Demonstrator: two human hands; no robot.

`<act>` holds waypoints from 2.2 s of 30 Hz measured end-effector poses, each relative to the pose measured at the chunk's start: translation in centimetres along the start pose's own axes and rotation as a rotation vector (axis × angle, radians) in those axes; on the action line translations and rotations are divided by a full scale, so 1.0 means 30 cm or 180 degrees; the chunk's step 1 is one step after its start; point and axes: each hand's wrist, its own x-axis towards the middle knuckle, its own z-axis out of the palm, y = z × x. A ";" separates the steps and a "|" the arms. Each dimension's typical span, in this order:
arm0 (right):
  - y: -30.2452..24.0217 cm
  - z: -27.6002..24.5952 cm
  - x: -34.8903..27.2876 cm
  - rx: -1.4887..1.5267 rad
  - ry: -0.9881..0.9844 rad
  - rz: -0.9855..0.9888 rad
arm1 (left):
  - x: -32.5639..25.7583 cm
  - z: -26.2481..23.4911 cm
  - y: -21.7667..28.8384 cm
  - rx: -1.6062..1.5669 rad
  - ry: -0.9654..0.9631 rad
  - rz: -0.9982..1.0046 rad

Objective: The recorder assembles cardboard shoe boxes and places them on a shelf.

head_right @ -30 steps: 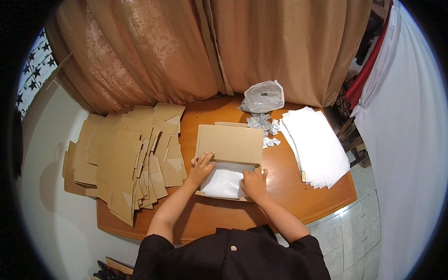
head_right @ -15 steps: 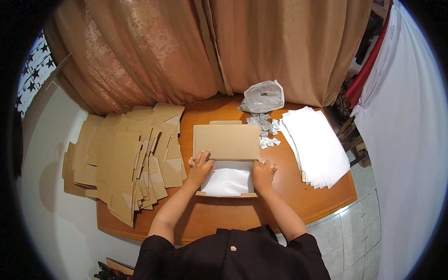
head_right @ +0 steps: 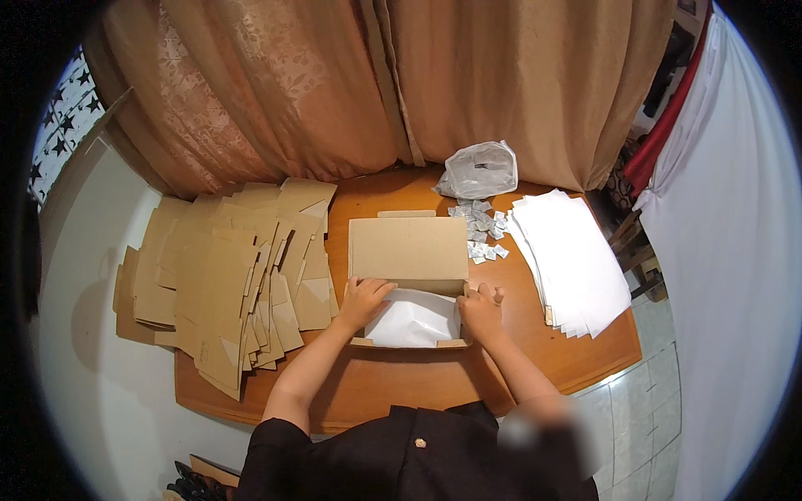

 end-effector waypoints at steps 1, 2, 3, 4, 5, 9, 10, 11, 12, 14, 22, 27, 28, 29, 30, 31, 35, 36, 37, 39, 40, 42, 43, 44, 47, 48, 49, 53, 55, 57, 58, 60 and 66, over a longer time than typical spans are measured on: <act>0.014 0.012 -0.007 -0.0055 -0.0125 -0.0067 | -0.007 0.010 -0.015 -0.0012 0.0002 0.0017; 0.025 0.022 -0.016 -0.0108 -0.0250 -0.0133 | -0.018 0.020 -0.034 0.0023 -0.0219 0.0252; 0.019 0.010 -0.013 -0.0115 -0.0256 -0.0120 | -0.020 0.021 -0.038 0.0057 -0.0445 0.0479; 0.010 0.000 -0.007 -0.0187 -0.0304 -0.0156 | -0.022 0.027 -0.034 0.0047 -0.0449 0.0489; 0.002 -0.012 -0.002 -0.0256 -0.0351 -0.0194 | -0.025 0.031 -0.029 -0.0018 -0.0257 0.0588; -0.051 -0.103 0.057 0.0177 -0.0631 0.0283 | -0.031 0.019 -0.025 -0.0276 -0.0223 0.0796; -0.080 -0.133 0.087 0.0477 -0.0622 0.0464 | -0.039 0.023 -0.022 -0.0264 -0.0226 0.0772; -0.110 -0.142 0.109 0.0779 -0.0617 0.0643 | -0.047 0.029 -0.017 -0.0298 -0.0401 0.0800; -0.132 -0.132 0.118 0.0772 -0.0611 0.0650 | -0.041 0.035 -0.009 -0.0349 -0.0570 0.0866; -0.173 -0.072 0.137 0.1279 -0.0577 0.0678 | -0.037 0.041 0.008 -0.0324 -0.0728 0.0896; -0.189 0.099 0.090 0.0989 -0.1862 0.0437 | -0.062 0.062 0.003 -0.0292 -0.1231 0.0852; -0.167 0.091 0.061 0.0346 -0.2761 -0.0167 | -0.042 0.029 0.004 -0.0236 -0.1573 0.0886; -0.169 0.088 0.044 0.0603 -0.2290 -0.0144 | -0.033 0.009 0.002 -0.0237 -0.1562 0.0887; -0.168 0.088 0.036 0.0856 -0.1817 -0.0127 | -0.025 -0.013 -0.003 -0.0460 -0.1155 0.0697; -0.166 0.071 0.043 0.1041 -0.1368 -0.0050 | -0.019 -0.036 -0.007 -0.0680 -0.0751 0.0506; -0.156 0.052 0.052 0.1038 -0.1371 -0.0061 | -0.016 -0.060 -0.011 -0.0679 -0.0745 0.0497; -0.088 0.021 0.125 0.1449 -0.0018 0.0944 | -0.039 -0.194 0.007 -0.1092 0.0557 -0.1108; -0.069 0.028 0.148 0.1444 0.0422 0.1377 | -0.066 -0.223 0.032 -0.0993 0.0867 -0.1231; -0.027 0.061 0.166 0.1446 0.0438 0.1386 | -0.093 -0.235 0.063 -0.0903 0.1174 -0.1333; 0.074 0.150 0.197 0.3327 0.0493 0.2531 | -0.152 -0.216 0.129 -0.0963 0.0985 -0.1066; 0.071 0.127 0.216 0.3356 0.0442 0.2507 | -0.186 -0.213 0.167 -0.0968 0.0533 -0.0776; 0.062 0.053 0.239 0.4027 0.0181 0.2674 | -0.249 -0.193 0.224 -0.0953 0.0080 -0.0515; 0.049 0.030 0.244 0.4042 0.0163 0.2662 | -0.274 -0.167 0.240 -0.0785 0.0043 -0.0472; 0.037 0.005 0.247 0.4219 0.0313 0.2523 | -0.299 -0.144 0.252 -0.0621 0.0005 -0.0422; 0.015 -0.075 0.217 0.4371 0.0415 0.2328 | -0.330 -0.127 0.293 -0.0039 0.0513 -0.0891; 0.007 -0.096 0.196 0.4425 0.0462 0.2028 | -0.346 -0.115 0.302 -0.0038 0.0516 -0.0887; 0.001 -0.107 0.170 0.4471 0.0510 0.1726 | -0.363 -0.094 0.307 0.0084 0.0828 -0.1162; -0.040 -0.112 0.000 0.4343 -0.0064 0.1416 | -0.393 -0.053 0.304 -0.0284 0.1717 -0.1942; -0.031 -0.043 -0.106 0.4079 0.0000 0.1332 | -0.367 -0.072 0.296 -0.0306 0.1546 -0.2055; -0.043 -0.026 -0.162 0.3839 0.0021 0.1227 | -0.330 -0.086 0.271 -0.1046 0.1677 -0.2270; -0.066 -0.057 -0.176 0.3276 -0.0011 0.0945 | -0.322 -0.096 0.261 -0.1031 0.1675 -0.2279; -0.080 -0.068 -0.198 0.2697 -0.0188 0.0691 | -0.292 -0.113 0.242 -0.1113 0.0976 -0.2161; -0.123 -0.055 -0.189 0.2575 -0.0060 0.0806 | -0.304 -0.072 0.208 -0.1594 0.0697 -0.2378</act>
